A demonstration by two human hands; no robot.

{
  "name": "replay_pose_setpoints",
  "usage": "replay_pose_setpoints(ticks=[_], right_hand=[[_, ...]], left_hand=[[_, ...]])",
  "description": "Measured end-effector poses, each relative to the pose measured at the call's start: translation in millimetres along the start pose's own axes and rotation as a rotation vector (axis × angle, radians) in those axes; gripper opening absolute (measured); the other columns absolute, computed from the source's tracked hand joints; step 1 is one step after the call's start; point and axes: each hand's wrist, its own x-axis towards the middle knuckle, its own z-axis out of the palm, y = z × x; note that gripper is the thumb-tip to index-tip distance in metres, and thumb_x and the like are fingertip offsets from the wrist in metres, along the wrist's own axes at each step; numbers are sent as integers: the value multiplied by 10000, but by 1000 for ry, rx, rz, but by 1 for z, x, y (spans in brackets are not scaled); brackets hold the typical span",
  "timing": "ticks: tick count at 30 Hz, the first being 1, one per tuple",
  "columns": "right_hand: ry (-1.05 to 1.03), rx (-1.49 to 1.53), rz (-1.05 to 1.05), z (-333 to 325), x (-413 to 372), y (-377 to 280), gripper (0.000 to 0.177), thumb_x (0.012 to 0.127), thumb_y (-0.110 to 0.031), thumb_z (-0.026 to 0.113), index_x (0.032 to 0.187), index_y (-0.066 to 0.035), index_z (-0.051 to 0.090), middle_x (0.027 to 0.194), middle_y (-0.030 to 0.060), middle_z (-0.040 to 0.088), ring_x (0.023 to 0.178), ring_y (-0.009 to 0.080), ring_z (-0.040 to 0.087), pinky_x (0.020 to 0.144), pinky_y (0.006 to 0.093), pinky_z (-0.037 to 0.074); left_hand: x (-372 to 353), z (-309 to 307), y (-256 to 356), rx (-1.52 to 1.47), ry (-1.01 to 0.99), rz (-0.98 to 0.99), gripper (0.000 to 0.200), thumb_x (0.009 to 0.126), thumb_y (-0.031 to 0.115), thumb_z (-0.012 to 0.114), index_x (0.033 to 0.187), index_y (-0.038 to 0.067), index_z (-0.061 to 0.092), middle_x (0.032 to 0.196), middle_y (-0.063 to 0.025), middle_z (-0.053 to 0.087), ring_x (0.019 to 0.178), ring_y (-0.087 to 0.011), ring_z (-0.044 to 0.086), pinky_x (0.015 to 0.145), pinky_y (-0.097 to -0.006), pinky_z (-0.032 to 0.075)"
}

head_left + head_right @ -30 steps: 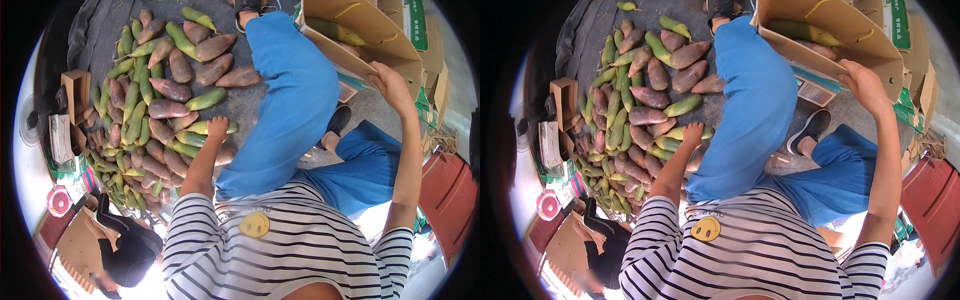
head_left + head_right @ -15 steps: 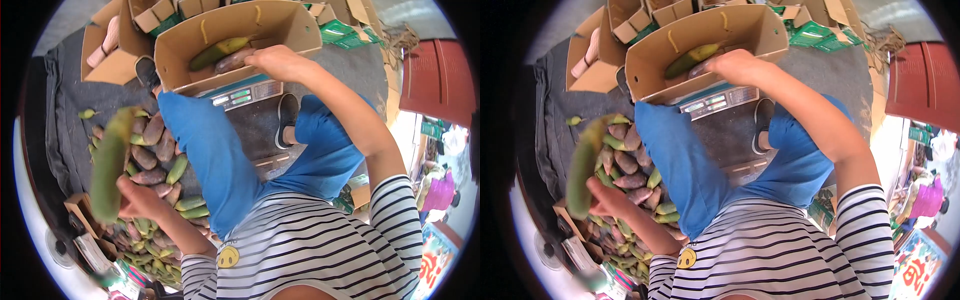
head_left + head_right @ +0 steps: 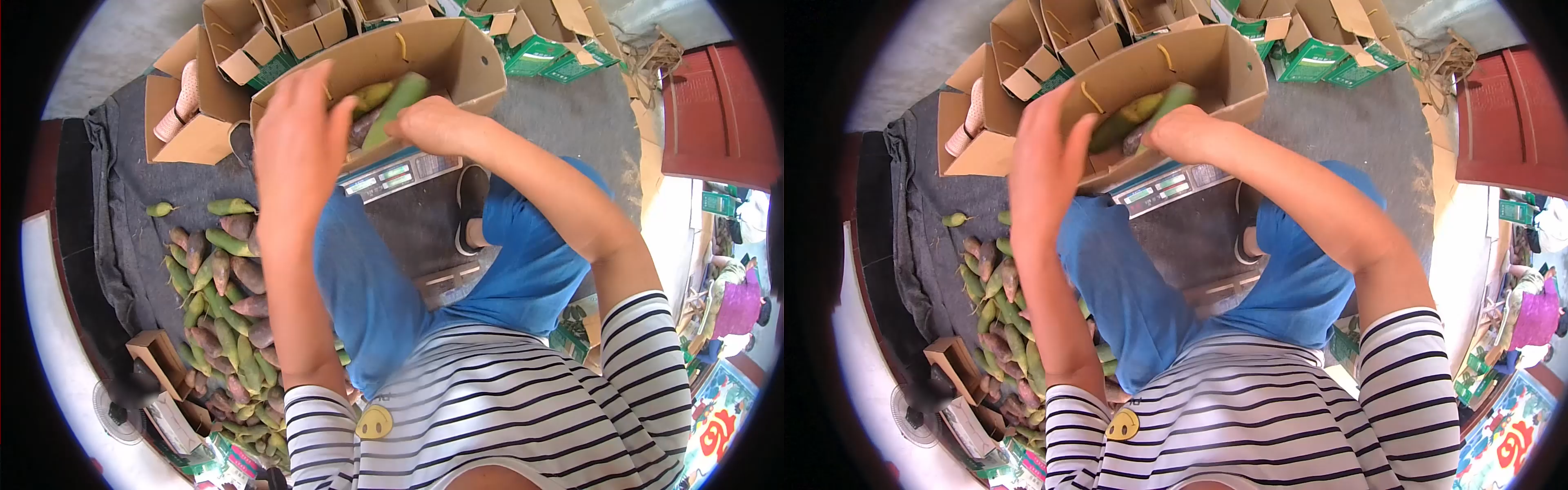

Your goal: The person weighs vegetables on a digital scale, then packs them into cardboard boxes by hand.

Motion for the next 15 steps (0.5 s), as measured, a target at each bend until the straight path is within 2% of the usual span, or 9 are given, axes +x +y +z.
replay_pose_setpoints(ticks=[3,5,7,9,11,13,15], right_hand=[[14,-60,-12,5,2,3,186,830,-121,518,980,-68,614,872,148,654,881,329,633,736,425,495],[33,-55,-37,7,3,7,176,837,-116,505,971,-67,609,871,151,645,892,330,627,738,429,495],[26,-74,-3,4,3,3,176,854,-129,485,970,-64,601,888,164,620,919,336,610,752,429,502],[62,-33,-40,13,9,11,172,841,-113,520,992,-70,587,895,156,615,906,347,605,740,445,501],[79,-11,-38,8,8,7,176,813,-85,577,986,-58,557,880,161,604,884,363,592,729,464,474],[36,-27,-43,4,8,8,209,818,-94,587,1021,-56,554,906,169,610,901,370,584,745,461,468],[58,-1,-60,5,8,10,227,820,-86,583,1046,-63,563,906,178,623,897,381,585,745,465,472]], left_hand=[[-43,-15,-32,-169,158,-132,302,857,94,628,1143,13,576,988,-145,607,895,-242,599,788,-318,471],[-89,-18,-55,-231,237,-343,251,876,76,604,1117,11,591,961,-116,606,871,-208,583,776,-293,461],[-155,-6,-94,-163,174,-496,262,905,76,572,1163,33,581,1043,-76,625,916,-161,590,791,-293,475],[-232,16,-119,-170,-6,-693,230,881,68,585,1108,27,593,1020,-91,629,879,-178,597,749,-303,481],[-321,51,-144,-120,-201,-799,220,847,84,612,1060,30,595,982,-126,637,838,-248,615,720,-323,486],[-349,49,-132,-2,-397,-890,279,812,161,651,1054,36,592,957,-173,638,866,-327,621,752,-374,496],[-388,64,-129,117,-735,-1002,334,803,223,652,1076,46,572,1049,-189,599,964,-359,593,800,-415,493]])
